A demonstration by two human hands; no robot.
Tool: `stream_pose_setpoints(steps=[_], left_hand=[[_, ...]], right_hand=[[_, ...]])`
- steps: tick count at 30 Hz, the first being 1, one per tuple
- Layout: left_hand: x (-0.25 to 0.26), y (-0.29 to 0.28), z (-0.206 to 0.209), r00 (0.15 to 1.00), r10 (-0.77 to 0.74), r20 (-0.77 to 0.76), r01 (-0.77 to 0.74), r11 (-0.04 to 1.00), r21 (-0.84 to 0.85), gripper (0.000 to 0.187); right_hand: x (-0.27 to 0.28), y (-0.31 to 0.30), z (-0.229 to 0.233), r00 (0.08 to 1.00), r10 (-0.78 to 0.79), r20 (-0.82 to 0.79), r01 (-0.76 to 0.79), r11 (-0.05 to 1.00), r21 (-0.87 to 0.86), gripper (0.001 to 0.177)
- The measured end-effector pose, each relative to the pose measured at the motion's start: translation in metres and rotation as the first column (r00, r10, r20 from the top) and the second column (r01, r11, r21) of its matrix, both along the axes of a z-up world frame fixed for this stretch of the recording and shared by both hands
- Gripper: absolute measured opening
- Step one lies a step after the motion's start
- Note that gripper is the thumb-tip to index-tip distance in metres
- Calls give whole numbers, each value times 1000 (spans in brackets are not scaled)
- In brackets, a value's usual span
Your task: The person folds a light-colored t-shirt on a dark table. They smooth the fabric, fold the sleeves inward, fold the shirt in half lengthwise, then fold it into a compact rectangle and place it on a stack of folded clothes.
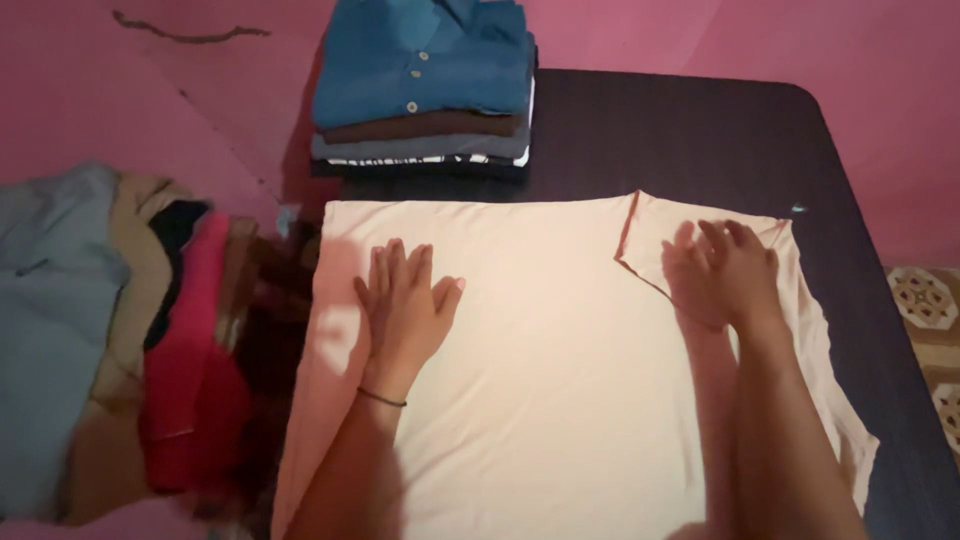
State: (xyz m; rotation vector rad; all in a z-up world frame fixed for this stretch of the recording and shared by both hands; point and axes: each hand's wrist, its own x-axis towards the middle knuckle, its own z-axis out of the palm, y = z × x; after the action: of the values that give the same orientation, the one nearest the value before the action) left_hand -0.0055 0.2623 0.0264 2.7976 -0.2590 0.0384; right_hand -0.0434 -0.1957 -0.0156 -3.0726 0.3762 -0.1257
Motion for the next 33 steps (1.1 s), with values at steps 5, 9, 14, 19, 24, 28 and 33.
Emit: stream_pose_setpoints(steps=[5,9,14,19,24,28,33], left_hand=[[-22,27,-19,965,-49,258,57,998,-22,63],[-32,41,-32,969,-96,229,95,995,17,68],[-43,45,-29,965,-118,235,119,993,9,69],[-41,33,-16,986,-69,152,67,998,20,70],[3,1,0,991,-120,65,116,992,57,66],[40,-12,-26,979,-159,124,156,987,36,61],[48,-11,-20,1000,-12,-7,12,997,78,61]], right_hand=[[-60,128,121,970,-241,-30,239,925,294,44],[-79,63,52,997,-16,78,-1,976,218,57],[-85,39,34,993,57,101,-74,981,179,58],[-70,56,59,992,36,121,-67,962,266,66],[-27,42,21,865,307,398,-323,946,-26,48],[-7,50,-1,756,438,487,-349,899,-265,38],[-10,45,-7,949,253,189,-255,967,-15,54]])
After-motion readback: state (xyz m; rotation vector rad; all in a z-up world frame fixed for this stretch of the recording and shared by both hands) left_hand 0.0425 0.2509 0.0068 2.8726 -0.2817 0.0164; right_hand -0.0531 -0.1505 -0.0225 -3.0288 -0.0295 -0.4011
